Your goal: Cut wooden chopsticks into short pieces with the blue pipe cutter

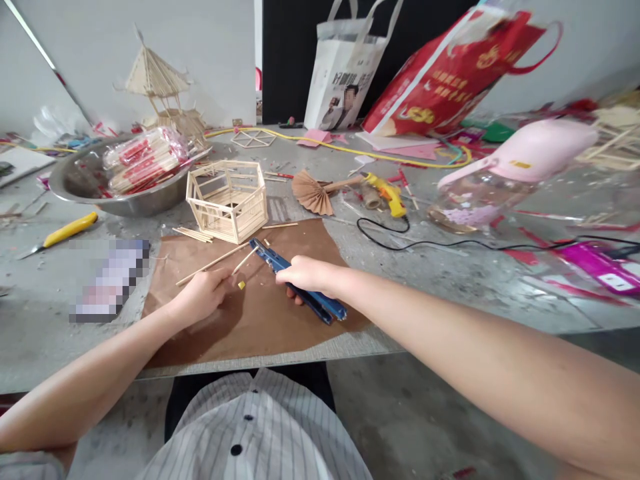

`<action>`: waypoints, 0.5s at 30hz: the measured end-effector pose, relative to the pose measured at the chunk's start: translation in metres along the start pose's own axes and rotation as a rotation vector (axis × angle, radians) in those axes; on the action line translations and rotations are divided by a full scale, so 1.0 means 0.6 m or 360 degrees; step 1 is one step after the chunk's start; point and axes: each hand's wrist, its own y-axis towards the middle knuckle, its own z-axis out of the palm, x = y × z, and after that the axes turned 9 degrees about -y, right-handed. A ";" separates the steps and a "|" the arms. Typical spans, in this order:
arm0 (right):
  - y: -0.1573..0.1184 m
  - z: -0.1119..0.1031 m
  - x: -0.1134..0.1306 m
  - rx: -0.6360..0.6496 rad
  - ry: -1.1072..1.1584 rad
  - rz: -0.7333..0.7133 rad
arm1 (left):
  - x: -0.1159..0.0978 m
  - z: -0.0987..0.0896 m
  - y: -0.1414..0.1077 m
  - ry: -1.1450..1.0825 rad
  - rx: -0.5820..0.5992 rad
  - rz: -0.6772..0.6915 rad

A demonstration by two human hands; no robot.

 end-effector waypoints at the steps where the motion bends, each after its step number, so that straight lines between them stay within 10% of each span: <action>1: 0.000 0.000 0.001 0.0002 -0.0014 -0.0001 | 0.000 0.000 0.000 0.0004 0.0007 -0.0002; 15: 0.001 0.014 0.004 -0.0258 -0.0796 -0.0149 | -0.010 0.000 0.001 -0.0008 0.0042 -0.0032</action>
